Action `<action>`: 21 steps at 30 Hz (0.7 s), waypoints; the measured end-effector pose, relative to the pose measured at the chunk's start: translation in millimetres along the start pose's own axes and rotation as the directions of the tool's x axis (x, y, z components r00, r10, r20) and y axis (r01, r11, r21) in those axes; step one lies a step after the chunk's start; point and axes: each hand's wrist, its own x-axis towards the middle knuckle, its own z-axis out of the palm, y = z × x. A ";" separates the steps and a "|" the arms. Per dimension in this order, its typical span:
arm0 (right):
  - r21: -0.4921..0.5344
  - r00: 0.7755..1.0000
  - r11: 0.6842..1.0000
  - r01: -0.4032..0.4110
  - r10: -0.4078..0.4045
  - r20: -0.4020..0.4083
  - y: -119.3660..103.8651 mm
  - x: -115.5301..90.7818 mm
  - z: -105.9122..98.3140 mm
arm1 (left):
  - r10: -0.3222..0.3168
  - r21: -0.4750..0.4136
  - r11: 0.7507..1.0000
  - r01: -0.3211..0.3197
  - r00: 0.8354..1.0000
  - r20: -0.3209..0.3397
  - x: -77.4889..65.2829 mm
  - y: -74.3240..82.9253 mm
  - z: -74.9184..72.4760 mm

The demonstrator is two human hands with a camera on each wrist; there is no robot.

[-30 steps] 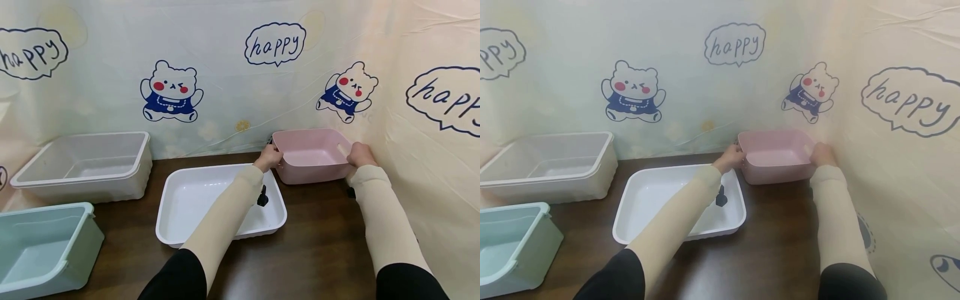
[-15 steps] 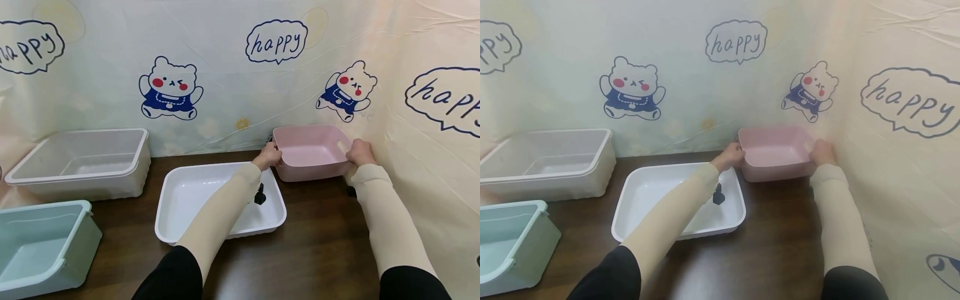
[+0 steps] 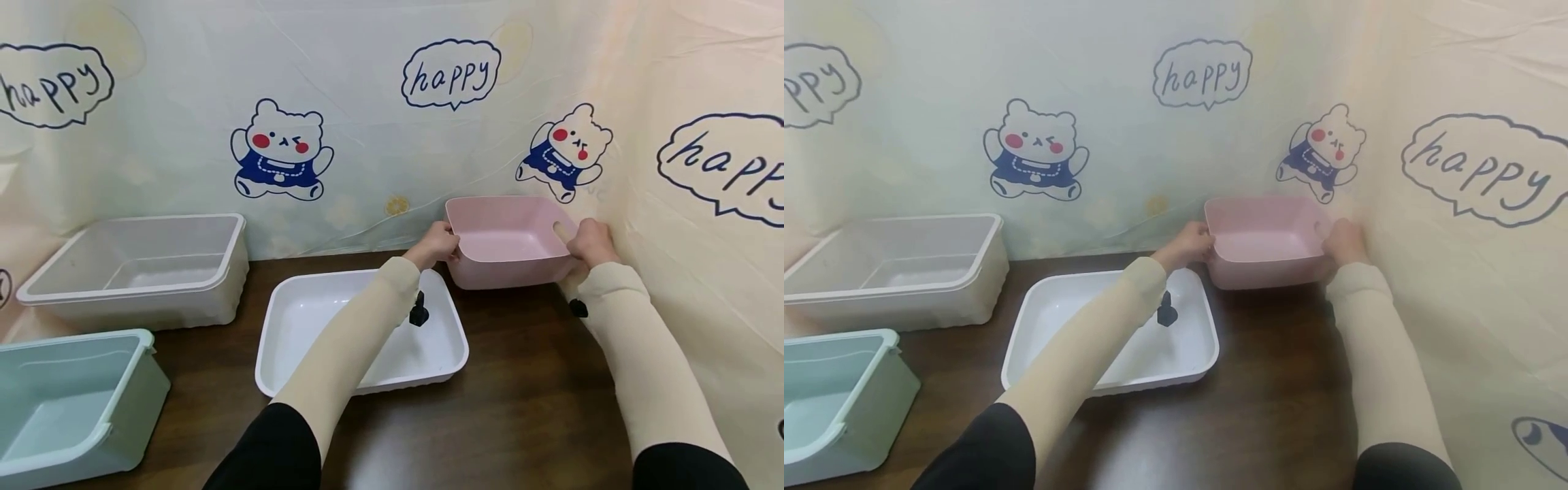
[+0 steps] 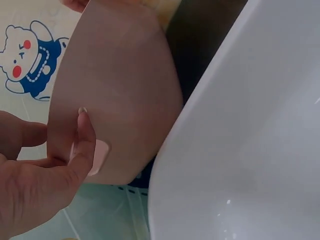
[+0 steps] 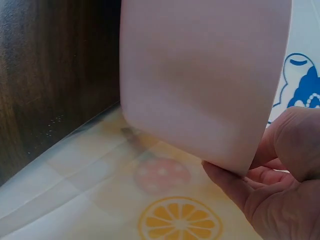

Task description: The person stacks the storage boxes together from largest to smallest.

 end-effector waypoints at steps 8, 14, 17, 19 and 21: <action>0.037 0.999 0.999 -0.035 0.034 0.017 -15.9 -5.0 -16.4 | 0.011 0.040 0.999 -0.013 0.998 0.060 -6.9 18.7 -15.9; 0.071 1.000 0.997 -0.022 0.022 -0.001 -24.7 -4.3 -25.8 | 0.028 0.007 1.000 -0.028 0.996 0.088 -13.1 31.9 -28.1; 0.077 1.000 0.997 -0.021 0.021 -0.006 -29.5 -7.7 -29.7 | 0.047 -0.015 0.999 -0.046 0.995 0.093 -15.6 33.8 -32.6; 0.081 1.000 0.996 -0.025 0.026 -0.014 -33.0 -9.5 -30.3 | 0.052 -0.042 0.998 -0.048 0.994 0.096 -17.4 33.9 -35.6; 0.083 0.999 0.996 -0.024 0.026 -0.023 -36.9 -11.4 -31.3 | 0.054 -0.065 0.997 -0.048 0.994 0.092 -19.6 34.0 -38.3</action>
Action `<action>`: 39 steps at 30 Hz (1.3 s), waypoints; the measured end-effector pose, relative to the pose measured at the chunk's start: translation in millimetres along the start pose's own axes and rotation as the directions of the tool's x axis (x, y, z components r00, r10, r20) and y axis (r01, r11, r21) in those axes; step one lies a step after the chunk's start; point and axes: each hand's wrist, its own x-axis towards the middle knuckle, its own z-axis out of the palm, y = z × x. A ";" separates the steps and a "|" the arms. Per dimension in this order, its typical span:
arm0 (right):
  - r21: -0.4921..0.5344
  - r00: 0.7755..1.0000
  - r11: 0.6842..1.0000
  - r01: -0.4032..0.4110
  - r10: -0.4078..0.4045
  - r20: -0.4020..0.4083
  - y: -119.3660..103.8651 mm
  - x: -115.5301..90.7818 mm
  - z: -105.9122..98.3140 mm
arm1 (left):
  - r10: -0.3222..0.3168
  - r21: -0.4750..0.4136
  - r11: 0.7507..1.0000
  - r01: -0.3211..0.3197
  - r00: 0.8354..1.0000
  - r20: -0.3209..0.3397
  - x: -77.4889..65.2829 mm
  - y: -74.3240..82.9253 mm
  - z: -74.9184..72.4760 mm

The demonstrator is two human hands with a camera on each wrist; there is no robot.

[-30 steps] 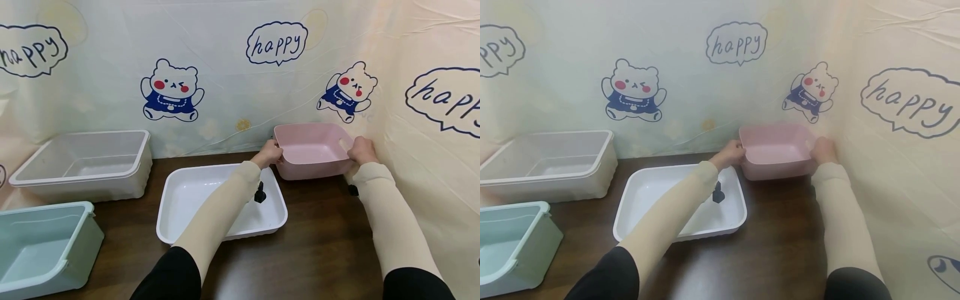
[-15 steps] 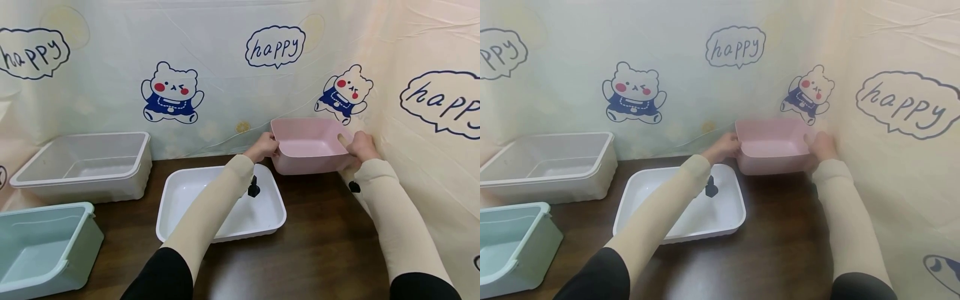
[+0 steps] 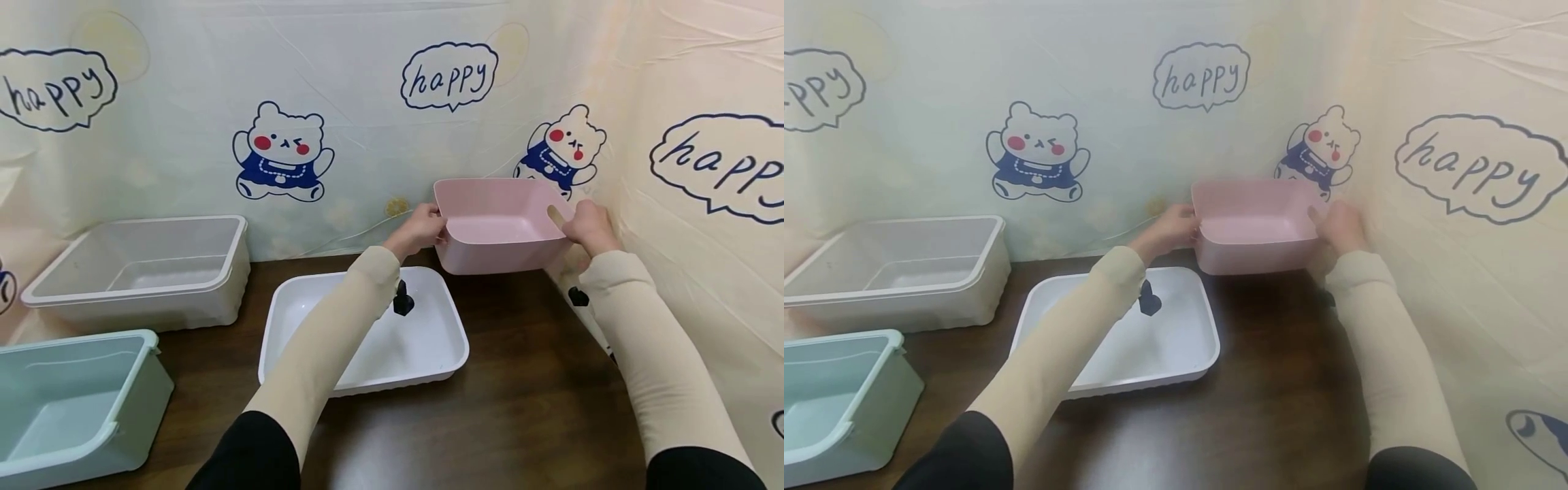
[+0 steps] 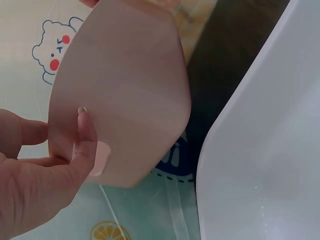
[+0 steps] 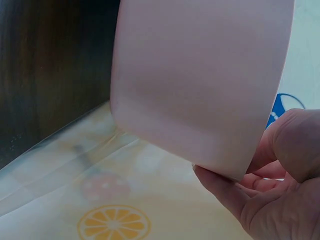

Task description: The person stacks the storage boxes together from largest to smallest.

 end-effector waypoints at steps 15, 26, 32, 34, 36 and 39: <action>0.028 0.995 0.997 0.077 -0.079 0.063 -7.3 6.8 -12.7 | -0.026 -0.073 0.997 0.023 0.999 -0.033 -22.3 14.2 -14.6; 0.134 0.993 0.989 0.066 -0.078 0.084 -17.6 4.7 -12.5 | -0.037 -0.103 0.994 0.031 0.997 -0.063 -34.4 13.0 -26.6; 0.150 0.990 0.984 0.098 -0.111 0.084 -26.3 2.8 -15.0 | -0.038 -0.111 0.993 0.030 0.997 -0.065 -42.4 15.8 -34.9; 0.164 0.989 0.981 0.105 -0.120 0.085 -29.2 1.1 -16.9 | -0.031 -0.114 0.993 0.023 0.998 -0.062 -46.1 17.1 -37.6; 0.181 0.988 0.977 0.113 -0.130 0.085 -32.0 -1.0 -18.7 | -0.020 -0.116 0.993 0.013 0.998 -0.056 -50.0 17.8 -41.0; 0.182 0.987 0.975 0.124 -0.140 0.077 -35.0 -2.6 -18.4 | -0.006 -0.105 0.994 0.001 0.999 -0.049 -55.9 17.0 -46.4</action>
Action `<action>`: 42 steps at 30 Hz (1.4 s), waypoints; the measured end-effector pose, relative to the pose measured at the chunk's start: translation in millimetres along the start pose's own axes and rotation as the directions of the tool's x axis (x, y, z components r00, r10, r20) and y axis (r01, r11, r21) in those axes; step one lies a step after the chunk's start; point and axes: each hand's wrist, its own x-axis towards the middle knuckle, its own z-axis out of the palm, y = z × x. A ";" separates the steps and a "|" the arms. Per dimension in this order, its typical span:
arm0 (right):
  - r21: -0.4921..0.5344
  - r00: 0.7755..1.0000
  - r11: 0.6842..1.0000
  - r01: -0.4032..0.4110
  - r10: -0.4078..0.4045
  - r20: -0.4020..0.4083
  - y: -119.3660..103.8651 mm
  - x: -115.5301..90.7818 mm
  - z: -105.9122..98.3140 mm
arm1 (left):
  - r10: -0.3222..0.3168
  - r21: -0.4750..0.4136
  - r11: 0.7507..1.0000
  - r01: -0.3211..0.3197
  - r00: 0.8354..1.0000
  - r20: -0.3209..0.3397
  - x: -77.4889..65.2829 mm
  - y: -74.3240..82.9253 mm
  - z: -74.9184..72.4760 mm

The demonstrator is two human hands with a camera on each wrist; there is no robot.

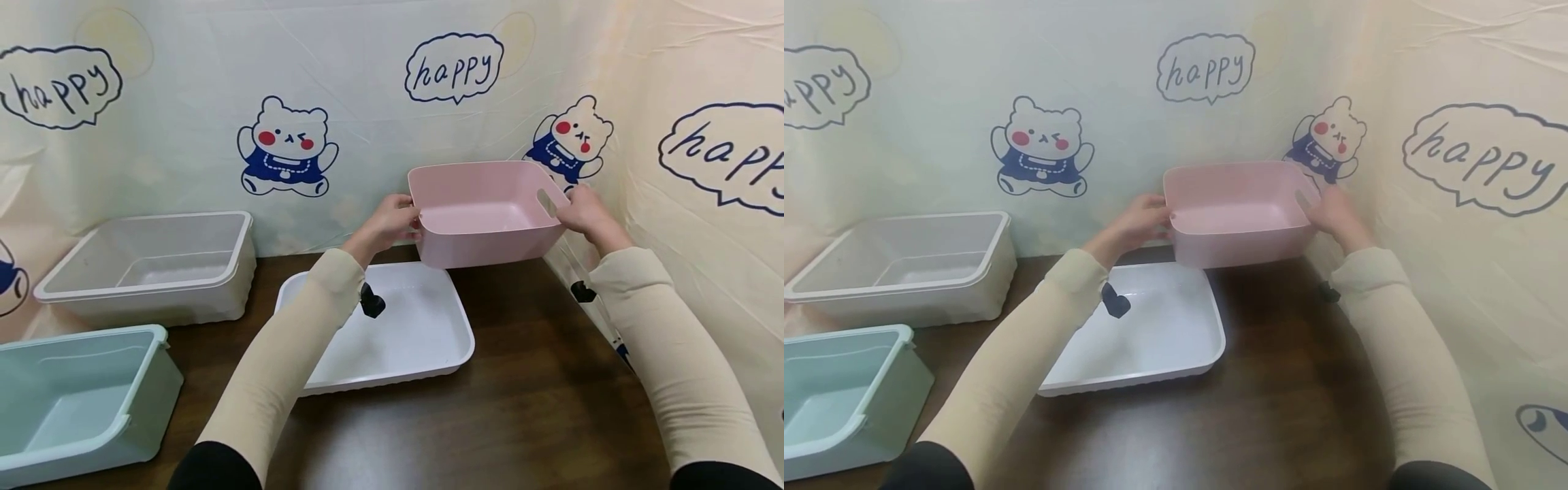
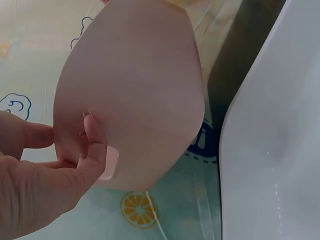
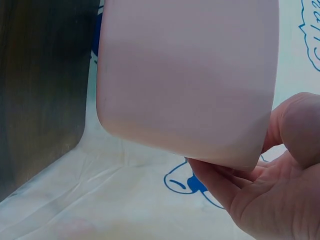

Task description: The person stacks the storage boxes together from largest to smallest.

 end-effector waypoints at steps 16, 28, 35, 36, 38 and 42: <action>0.121 0.999 0.992 0.016 -0.020 0.036 -14.8 -12.1 2.8 | -0.002 0.070 0.998 0.004 1.000 -0.028 -22.3 3.6 -13.7; 0.147 0.995 0.989 0.010 -0.024 0.096 -28.2 -28.0 6.5 | -0.026 0.072 0.997 0.028 0.999 -0.024 -33.3 0.8 -31.0; 0.143 0.994 0.990 0.017 -0.032 0.104 -34.9 -30.0 9.8 | -0.037 0.096 0.995 0.039 0.999 -0.029 -38.9 -0.5 -41.0; 0.143 0.994 0.990 0.021 -0.036 0.103 -36.2 -30.1 10.5 | -0.037 0.102 0.994 0.040 0.999 -0.030 -40.0 -0.6 -43.4; 0.147 0.994 0.989 0.019 -0.036 0.108 -38.5 -29.8 12.3 | -0.041 0.105 0.994 0.043 0.999 -0.028 -41.6 -1.0 -48.1; 0.151 0.992 0.989 0.001 -0.021 0.126 -44.4 -31.9 13.6 | -0.045 0.122 0.991 0.047 0.999 -0.024 -45.1 -0.5 -56.6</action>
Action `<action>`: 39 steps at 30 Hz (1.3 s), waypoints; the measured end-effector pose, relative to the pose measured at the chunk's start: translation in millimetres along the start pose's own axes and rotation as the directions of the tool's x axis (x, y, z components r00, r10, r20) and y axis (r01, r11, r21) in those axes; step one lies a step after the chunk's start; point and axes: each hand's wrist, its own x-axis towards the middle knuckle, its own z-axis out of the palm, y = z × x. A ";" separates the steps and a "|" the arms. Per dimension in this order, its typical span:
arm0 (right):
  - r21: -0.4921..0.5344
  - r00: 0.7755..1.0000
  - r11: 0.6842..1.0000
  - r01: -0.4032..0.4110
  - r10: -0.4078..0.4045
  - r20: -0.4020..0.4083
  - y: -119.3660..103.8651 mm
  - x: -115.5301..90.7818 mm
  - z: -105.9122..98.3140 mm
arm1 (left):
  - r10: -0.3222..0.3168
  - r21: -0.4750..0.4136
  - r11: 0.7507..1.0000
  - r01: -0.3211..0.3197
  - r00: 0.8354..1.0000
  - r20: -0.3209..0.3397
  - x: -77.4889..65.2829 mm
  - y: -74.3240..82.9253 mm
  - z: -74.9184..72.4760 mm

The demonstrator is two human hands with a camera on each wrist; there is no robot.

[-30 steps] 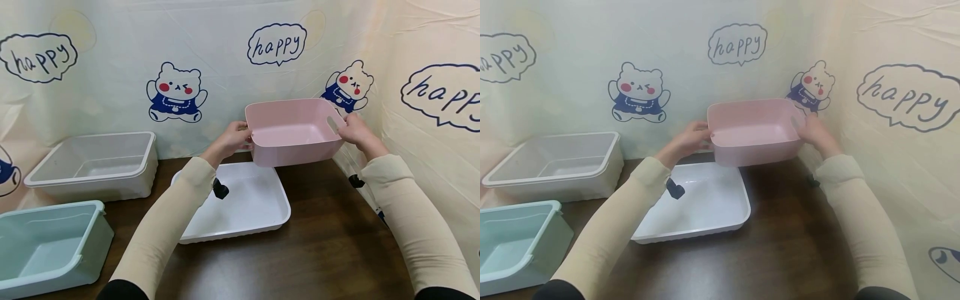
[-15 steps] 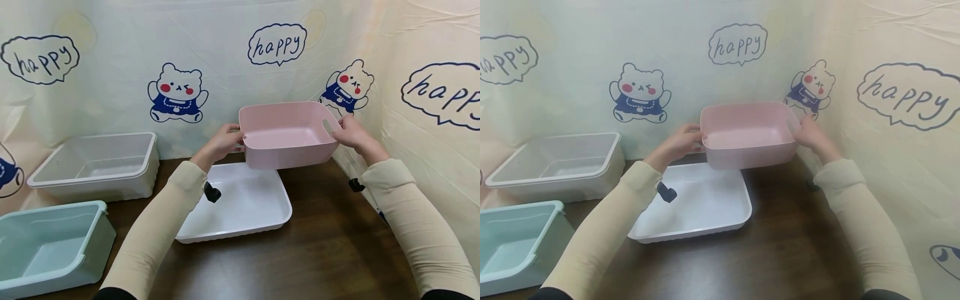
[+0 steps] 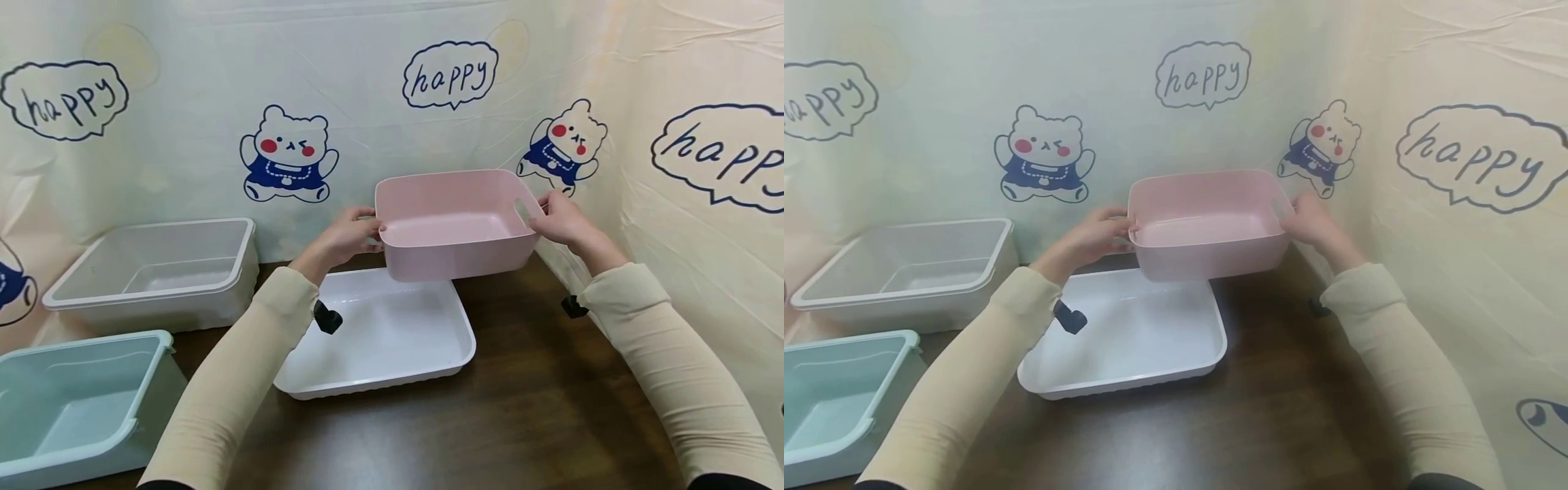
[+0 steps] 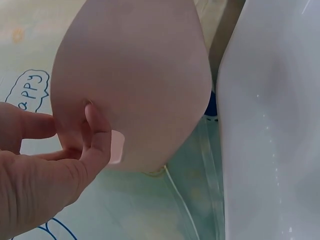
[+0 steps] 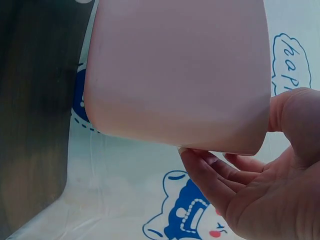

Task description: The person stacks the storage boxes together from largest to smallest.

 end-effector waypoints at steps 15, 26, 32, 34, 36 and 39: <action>0.072 0.998 0.997 0.033 -0.037 0.050 -19.6 -7.1 13.8 | -0.027 0.017 0.999 0.027 1.000 0.014 -20.1 2.3 -27.0; 0.106 0.994 0.992 0.071 -0.080 0.081 -41.2 -17.9 25.9 | -0.001 0.079 0.997 0.003 1.000 -0.019 -38.9 0.0 -47.8; 0.093 0.989 0.991 0.093 -0.102 0.103 -52.7 -22.7 31.8 | 0.002 0.143 0.990 -0.001 1.000 -0.013 -54.7 0.8 -58.3; 0.093 0.986 0.989 0.115 -0.125 0.114 -54.5 -22.7 33.8 | 0.001 0.154 0.988 0.000 1.000 -0.009 -60.4 1.2 -61.3; 0.095 0.982 0.986 0.135 -0.146 0.123 -55.7 -23.0 36.1 | 0.000 0.159 0.987 -0.001 1.000 0.004 -65.6 1.6 -63.9; 0.084 0.976 0.983 0.162 -0.172 0.133 -57.5 -24.7 39.8 | -0.007 0.174 0.985 0.005 1.000 0.011 -72.4 2.1 -67.6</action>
